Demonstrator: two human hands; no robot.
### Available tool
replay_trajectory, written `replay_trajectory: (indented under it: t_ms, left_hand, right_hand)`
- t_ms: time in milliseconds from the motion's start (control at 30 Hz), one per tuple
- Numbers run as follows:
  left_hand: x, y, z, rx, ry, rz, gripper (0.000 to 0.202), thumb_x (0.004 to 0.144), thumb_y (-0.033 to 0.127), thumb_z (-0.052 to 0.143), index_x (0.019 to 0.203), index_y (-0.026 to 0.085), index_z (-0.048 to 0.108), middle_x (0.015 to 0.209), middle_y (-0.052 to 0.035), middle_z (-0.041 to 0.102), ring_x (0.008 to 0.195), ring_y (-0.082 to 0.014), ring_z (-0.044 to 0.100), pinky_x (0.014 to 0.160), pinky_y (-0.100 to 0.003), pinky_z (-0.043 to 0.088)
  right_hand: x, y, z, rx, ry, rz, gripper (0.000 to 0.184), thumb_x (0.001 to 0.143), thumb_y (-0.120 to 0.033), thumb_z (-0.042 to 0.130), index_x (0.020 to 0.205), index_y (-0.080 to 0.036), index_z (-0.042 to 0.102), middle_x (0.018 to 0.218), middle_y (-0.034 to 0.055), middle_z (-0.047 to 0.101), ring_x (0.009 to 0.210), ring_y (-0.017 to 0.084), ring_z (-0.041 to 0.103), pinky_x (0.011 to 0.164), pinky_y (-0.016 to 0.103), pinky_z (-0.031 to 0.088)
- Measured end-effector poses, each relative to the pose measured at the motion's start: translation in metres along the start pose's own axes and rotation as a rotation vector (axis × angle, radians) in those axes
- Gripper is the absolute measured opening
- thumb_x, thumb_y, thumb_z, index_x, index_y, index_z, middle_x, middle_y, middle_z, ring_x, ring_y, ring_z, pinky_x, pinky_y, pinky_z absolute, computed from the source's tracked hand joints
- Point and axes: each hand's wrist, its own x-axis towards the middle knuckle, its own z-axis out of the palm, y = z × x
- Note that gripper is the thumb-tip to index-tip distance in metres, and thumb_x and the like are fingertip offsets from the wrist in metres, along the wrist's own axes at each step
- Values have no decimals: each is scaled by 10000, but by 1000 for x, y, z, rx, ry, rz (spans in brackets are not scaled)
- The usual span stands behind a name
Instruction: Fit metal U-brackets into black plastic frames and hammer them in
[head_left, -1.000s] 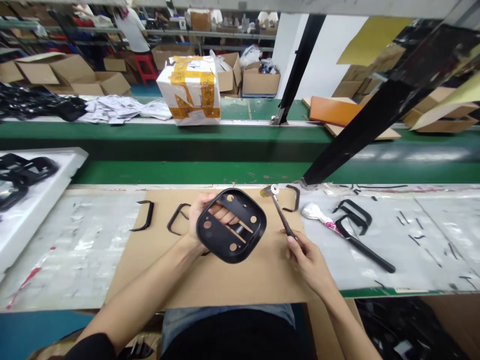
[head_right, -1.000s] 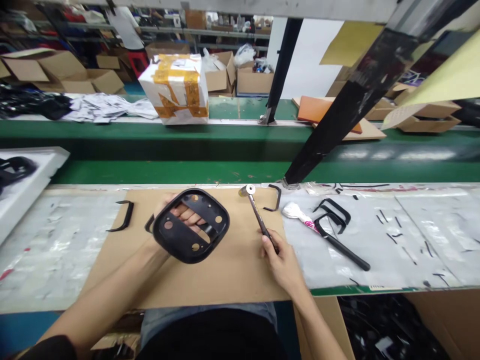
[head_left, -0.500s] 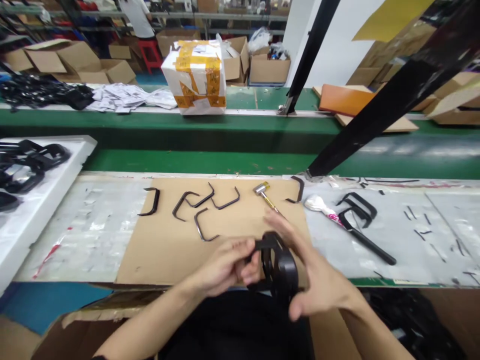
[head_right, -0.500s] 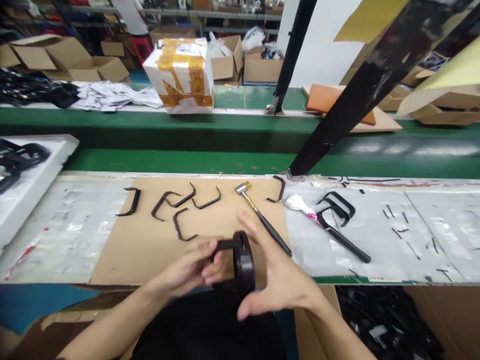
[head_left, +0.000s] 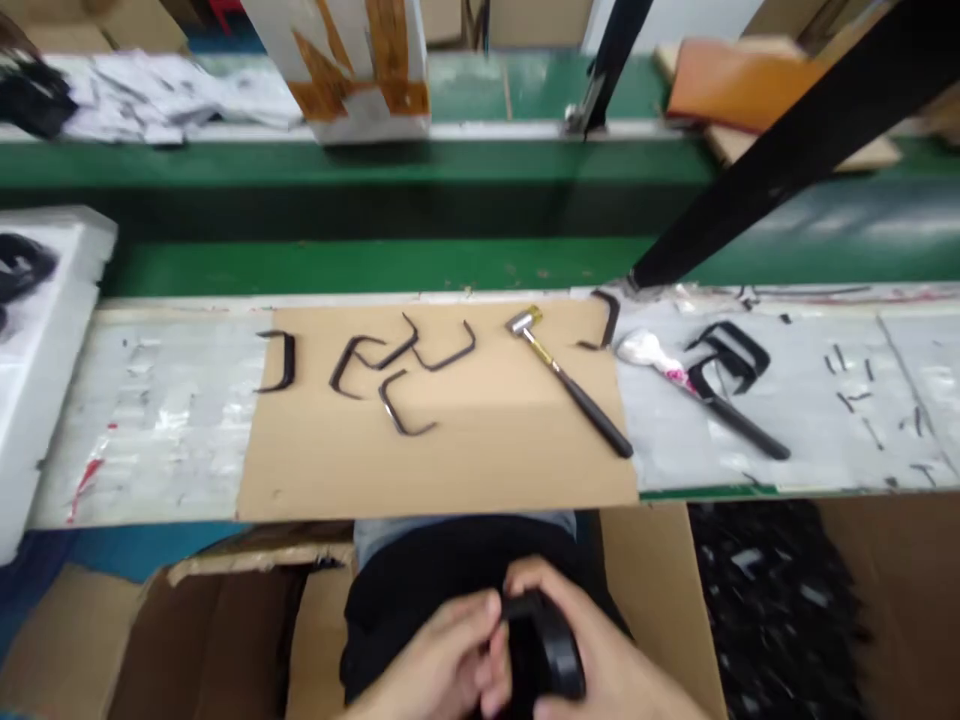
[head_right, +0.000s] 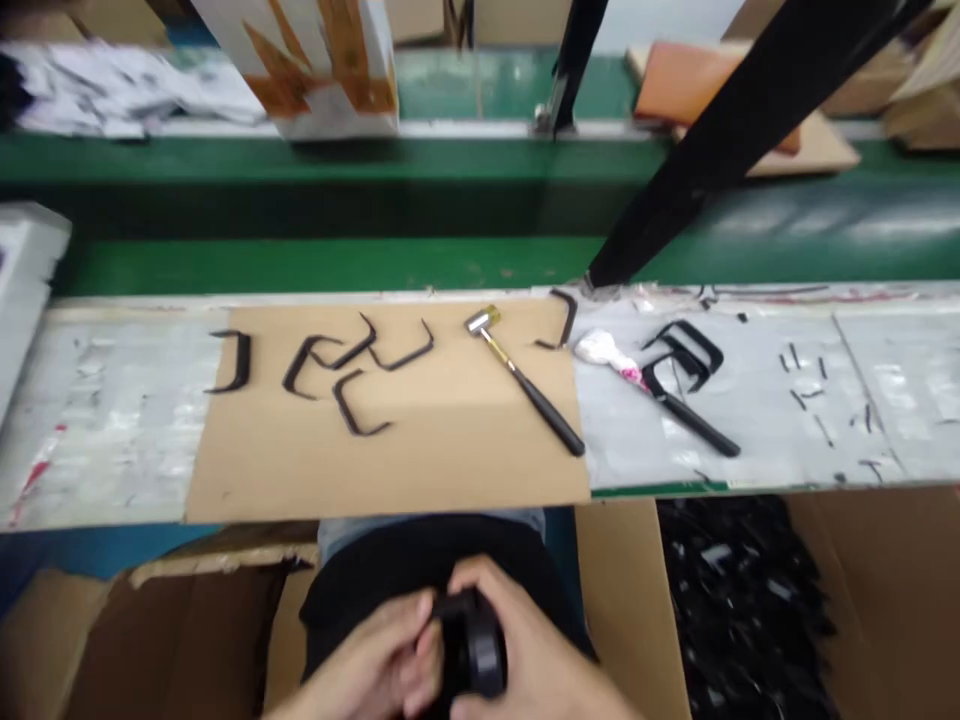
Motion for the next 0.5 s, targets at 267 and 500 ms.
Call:
replay_trajectory:
  t_ms: [267, 500]
  left_hand:
    - [0, 82, 6, 1466, -166, 1321, 439, 916, 480, 784, 1244, 211, 672, 1183, -121, 725, 1192, -310, 639, 1135, -454, 425]
    - [-9, 71, 11, 1358, -237, 1042, 347, 1059, 433, 540, 795, 206, 532, 699, -20, 559, 675, -169, 485, 741, -331, 440]
  right_hand:
    - [38, -78, -52, 291, -55, 34, 550, 981, -632, 650, 1331, -219, 553, 1216, 92, 690, 1148, 262, 654, 1054, 429, 487]
    - [15, -55, -35, -183, 10, -244, 939, 850, -727, 756, 1587, -258, 410, 1638, 182, 413, 1556, 401, 347, 1288, 615, 255]
